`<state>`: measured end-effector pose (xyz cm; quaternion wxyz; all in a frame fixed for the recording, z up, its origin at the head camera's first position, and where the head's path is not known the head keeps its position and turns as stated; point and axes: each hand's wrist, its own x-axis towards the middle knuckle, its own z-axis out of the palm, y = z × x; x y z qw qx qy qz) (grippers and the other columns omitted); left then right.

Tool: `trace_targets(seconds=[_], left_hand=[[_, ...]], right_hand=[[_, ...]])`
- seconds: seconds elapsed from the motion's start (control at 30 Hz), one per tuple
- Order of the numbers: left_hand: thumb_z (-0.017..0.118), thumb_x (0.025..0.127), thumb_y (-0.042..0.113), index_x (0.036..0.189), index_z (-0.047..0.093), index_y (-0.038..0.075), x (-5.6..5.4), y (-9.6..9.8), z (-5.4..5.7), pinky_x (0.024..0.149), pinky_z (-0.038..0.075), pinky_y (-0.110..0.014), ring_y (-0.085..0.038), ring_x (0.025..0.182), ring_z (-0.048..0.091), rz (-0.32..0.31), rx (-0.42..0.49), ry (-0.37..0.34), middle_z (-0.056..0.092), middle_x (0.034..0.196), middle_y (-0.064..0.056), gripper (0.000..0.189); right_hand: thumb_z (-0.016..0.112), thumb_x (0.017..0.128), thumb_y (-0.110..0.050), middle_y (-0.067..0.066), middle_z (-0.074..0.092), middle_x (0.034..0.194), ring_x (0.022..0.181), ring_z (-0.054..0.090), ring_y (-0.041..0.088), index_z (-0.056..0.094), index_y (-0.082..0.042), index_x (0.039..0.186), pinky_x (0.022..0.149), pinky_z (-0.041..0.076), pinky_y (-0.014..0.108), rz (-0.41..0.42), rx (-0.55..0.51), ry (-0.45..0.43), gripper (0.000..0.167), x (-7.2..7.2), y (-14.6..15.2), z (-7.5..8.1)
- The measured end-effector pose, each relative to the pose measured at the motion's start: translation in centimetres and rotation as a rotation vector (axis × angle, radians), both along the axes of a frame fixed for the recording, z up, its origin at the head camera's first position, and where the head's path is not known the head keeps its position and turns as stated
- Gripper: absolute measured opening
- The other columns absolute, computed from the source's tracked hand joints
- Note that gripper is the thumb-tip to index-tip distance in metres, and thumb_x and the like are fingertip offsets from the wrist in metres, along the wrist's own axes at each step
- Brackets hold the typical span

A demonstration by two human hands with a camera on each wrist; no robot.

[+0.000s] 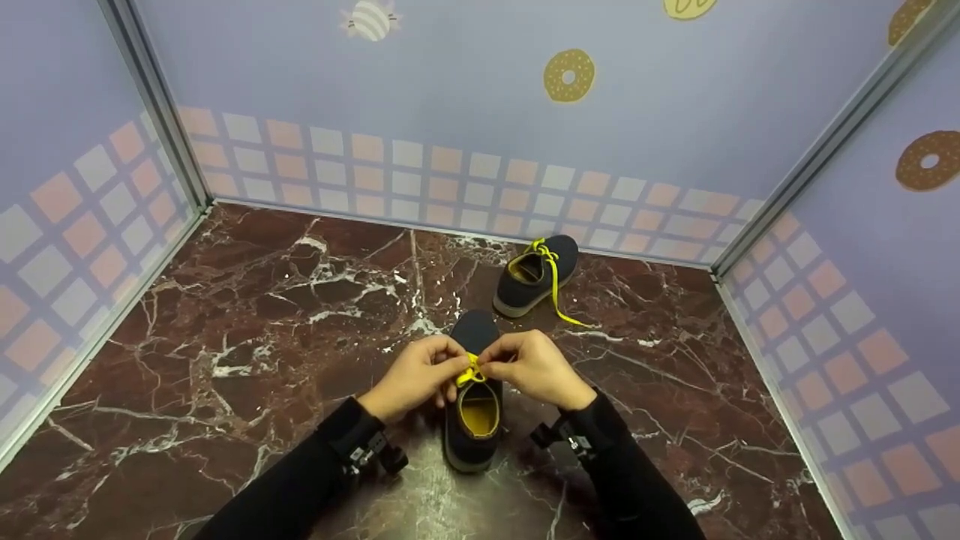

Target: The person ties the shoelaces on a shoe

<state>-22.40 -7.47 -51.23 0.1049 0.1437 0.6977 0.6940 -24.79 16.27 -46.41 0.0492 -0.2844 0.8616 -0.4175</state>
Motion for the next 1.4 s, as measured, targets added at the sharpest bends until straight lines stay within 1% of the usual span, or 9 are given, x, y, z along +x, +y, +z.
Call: trace_targets(seconds=[0.23,0.4,0.5,0.6,0.7,0.9,1.03,1.23,1.4], left_hand=[[0.072,0.109,0.014,0.114,0.07,-0.003,0.04,0.02,0.08,0.049,0.054,-0.024,-0.013,0.061,0.064,0.01,0.013,-0.011,0.068,0.083,-0.006,0.018],[0.073,0.109,0.015,0.113,0.07,-0.003,0.03,0.05,0.11,0.051,0.055,-0.024,-0.014,0.062,0.064,0.014,0.013,-0.014,0.068,0.083,-0.006,0.018],[0.073,0.109,0.014,0.114,0.07,-0.003,-0.04,0.07,0.1,0.051,0.055,-0.025,-0.014,0.062,0.064,0.014,0.015,-0.013,0.069,0.083,-0.006,0.018],[0.073,0.109,0.014,0.113,0.07,-0.003,-0.08,0.05,0.11,0.051,0.055,-0.025,-0.014,0.062,0.064,0.014,0.014,-0.009,0.069,0.083,-0.007,0.017],[0.073,0.109,0.013,0.113,0.071,-0.003,-0.08,0.0,0.1,0.051,0.055,-0.025,-0.014,0.063,0.065,0.017,0.014,-0.003,0.069,0.084,-0.007,0.017],[0.073,0.108,0.013,0.113,0.072,-0.004,-0.12,-0.06,0.04,0.051,0.056,-0.025,-0.014,0.064,0.065,0.014,0.012,-0.002,0.07,0.086,-0.007,0.018],[0.074,0.108,0.015,0.114,0.072,-0.004,-0.18,-0.17,-0.01,0.051,0.055,-0.025,-0.014,0.063,0.065,0.006,0.004,-0.003,0.071,0.085,-0.007,0.02],[0.078,0.105,0.013,0.111,0.074,-0.003,-0.2,-0.37,-0.05,0.05,0.054,-0.025,-0.013,0.062,0.064,-0.007,-0.03,0.016,0.07,0.08,-0.005,0.018],[0.077,0.105,0.013,0.109,0.075,-0.003,-0.2,-0.3,-0.02,0.05,0.054,-0.024,-0.013,0.062,0.064,-0.002,-0.011,0.0,0.071,0.081,-0.005,0.016]], right_hand=[[0.084,0.096,-0.011,-0.005,0.081,0.091,0.079,0.071,0.009,0.087,-0.014,0.099,0.072,0.057,0.024,0.009,-0.012,0.003,0.005,-0.11,-0.16,-0.24],[0.084,0.096,-0.011,-0.005,0.079,0.091,0.079,0.072,0.011,0.085,-0.012,0.1,0.072,0.057,0.025,-0.006,-0.03,-0.019,0.004,-0.13,-0.32,-0.37],[0.085,0.095,-0.009,-0.003,0.078,0.089,0.078,0.072,0.013,0.081,-0.009,0.1,0.07,0.057,0.026,-0.033,-0.057,-0.039,0.007,-0.07,-0.42,-0.5],[0.085,0.093,-0.006,-0.002,0.075,0.09,0.079,0.071,0.014,0.074,-0.007,0.1,0.07,0.057,0.026,-0.054,-0.089,-0.045,0.013,-0.03,-0.57,-0.76],[0.085,0.092,-0.003,-0.003,0.074,0.091,0.08,0.071,0.014,0.07,-0.008,0.099,0.07,0.058,0.025,-0.059,-0.09,-0.02,0.017,0.1,-0.73,-0.88],[0.085,0.092,-0.001,-0.003,0.074,0.086,0.076,0.073,0.017,0.072,-0.01,0.096,0.065,0.058,0.026,-0.037,-0.068,0.039,0.017,0.31,-0.86,-0.87],[0.086,0.092,-0.002,-0.004,0.074,0.086,0.075,0.072,0.015,0.072,-0.01,0.096,0.064,0.058,0.026,-0.038,-0.064,0.044,0.017,0.4,-0.91,-0.75],[0.087,0.093,-0.003,-0.004,0.074,0.087,0.076,0.072,0.012,0.072,-0.011,0.097,0.066,0.059,0.027,-0.048,-0.056,0.047,0.017,0.47,-0.9,-0.73],[0.086,0.093,-0.003,-0.004,0.075,0.086,0.074,0.071,0.011,0.072,-0.011,0.096,0.065,0.058,0.026,-0.04,-0.048,0.049,0.017,0.55,-0.8,-0.6]])
